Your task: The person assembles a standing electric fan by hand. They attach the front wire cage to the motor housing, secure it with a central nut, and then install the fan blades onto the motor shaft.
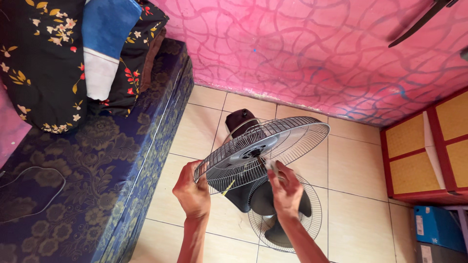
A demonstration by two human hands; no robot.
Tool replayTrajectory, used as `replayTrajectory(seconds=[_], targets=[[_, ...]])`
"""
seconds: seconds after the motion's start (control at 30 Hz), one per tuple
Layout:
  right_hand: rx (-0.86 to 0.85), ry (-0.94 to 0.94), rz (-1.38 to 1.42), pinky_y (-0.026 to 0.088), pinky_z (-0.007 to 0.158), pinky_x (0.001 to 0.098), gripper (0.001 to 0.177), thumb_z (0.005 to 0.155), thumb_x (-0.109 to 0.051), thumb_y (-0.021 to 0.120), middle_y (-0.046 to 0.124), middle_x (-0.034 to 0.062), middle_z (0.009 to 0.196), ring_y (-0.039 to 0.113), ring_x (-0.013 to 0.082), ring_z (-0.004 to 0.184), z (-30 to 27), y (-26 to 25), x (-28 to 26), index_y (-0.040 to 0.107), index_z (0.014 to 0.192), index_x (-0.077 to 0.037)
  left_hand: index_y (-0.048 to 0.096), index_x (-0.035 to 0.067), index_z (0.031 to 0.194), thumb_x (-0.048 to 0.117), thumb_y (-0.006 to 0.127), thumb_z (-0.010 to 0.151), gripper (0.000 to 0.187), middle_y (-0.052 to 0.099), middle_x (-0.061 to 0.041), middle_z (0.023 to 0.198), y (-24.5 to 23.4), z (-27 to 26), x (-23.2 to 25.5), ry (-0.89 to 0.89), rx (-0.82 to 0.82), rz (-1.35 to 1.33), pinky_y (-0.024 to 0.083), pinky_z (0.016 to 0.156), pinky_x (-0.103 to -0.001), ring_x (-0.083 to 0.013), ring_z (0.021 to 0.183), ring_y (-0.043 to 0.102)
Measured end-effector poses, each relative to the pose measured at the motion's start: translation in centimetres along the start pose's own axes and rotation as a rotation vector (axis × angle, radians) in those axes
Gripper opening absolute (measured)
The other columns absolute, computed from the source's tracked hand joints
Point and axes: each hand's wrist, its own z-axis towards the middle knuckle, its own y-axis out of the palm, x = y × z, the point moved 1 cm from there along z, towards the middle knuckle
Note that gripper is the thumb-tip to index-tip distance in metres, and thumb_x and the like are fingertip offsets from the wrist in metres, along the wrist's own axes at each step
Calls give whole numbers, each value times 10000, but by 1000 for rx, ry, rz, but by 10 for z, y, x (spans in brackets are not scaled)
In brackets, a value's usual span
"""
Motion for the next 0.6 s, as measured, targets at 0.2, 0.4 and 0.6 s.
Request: replayTrajectory(seconds=[0.2,0.4,0.6], targets=[[-42,-136,-226,629,792,323,545,821,-274,813,768,145,1091,759,204,965,-4,28,-15,659,1262,7,686,32,1057,-70,714,823,257,730,-140,974,-1,1,2,-6,-4,-6,572,748,-374,-335,896,733],[-55,-87,-148,637,803,291,526,785,-179,849,761,120,1094,751,174,940,4,33,-27,637,1220,27,686,37,1055,-108,709,786,307,730,-135,976,0,-3,0,-19,-6,-12,577,751,-376,-328,904,736],[-27,60,50,606,787,296,548,765,-127,869,727,159,1122,747,194,977,7,41,-21,576,1181,76,691,50,1057,-127,648,744,363,731,-121,972,2,-14,1,-27,22,-24,587,763,-373,-315,910,748]])
